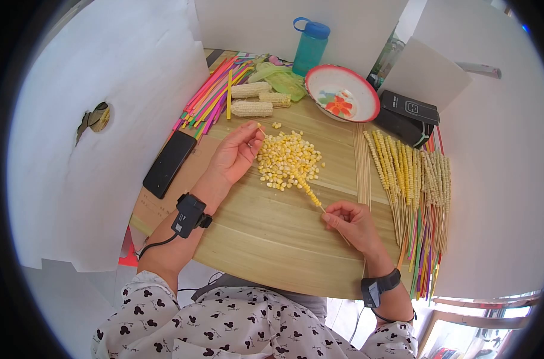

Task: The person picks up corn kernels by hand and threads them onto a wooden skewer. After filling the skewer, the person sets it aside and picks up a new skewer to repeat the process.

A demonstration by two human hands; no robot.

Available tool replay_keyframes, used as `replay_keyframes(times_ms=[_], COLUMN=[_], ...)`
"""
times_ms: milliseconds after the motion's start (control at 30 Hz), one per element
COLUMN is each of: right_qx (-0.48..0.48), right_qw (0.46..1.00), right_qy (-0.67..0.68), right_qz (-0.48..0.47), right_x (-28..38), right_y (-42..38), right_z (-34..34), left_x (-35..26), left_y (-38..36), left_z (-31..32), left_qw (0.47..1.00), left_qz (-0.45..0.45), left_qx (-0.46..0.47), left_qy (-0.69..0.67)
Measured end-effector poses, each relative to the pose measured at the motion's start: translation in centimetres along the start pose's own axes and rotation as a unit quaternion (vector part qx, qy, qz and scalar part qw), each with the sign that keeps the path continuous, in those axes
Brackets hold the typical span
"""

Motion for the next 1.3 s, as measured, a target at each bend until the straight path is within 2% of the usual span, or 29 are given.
replay_keyframes(times_ms=[733, 1300], right_qx=[-0.024, -0.002], right_qw=[1.0, 1.0], right_qy=[-0.012, -0.004], right_qz=[-0.005, -0.006], right_x=[0.34, 0.4], right_y=[-0.04, -0.05], right_z=[-0.34, 0.01], left_x=[0.15, 0.0], left_y=[0.04, -0.11], left_z=[0.1, 0.4], left_qw=[1.0, 1.0], left_qz=[-0.003, 0.005], left_qx=[0.013, 0.007], left_qy=[-0.005, 0.008])
Point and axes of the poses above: each hand's wrist, its own y-axis towards the middle knuckle, its own z-axis out of the palm, x = y × z, the point moved 10 cm from there along y, towards the middle knuckle, and after that the axes turned 4 degrees about -z, right-handed, at the moved point
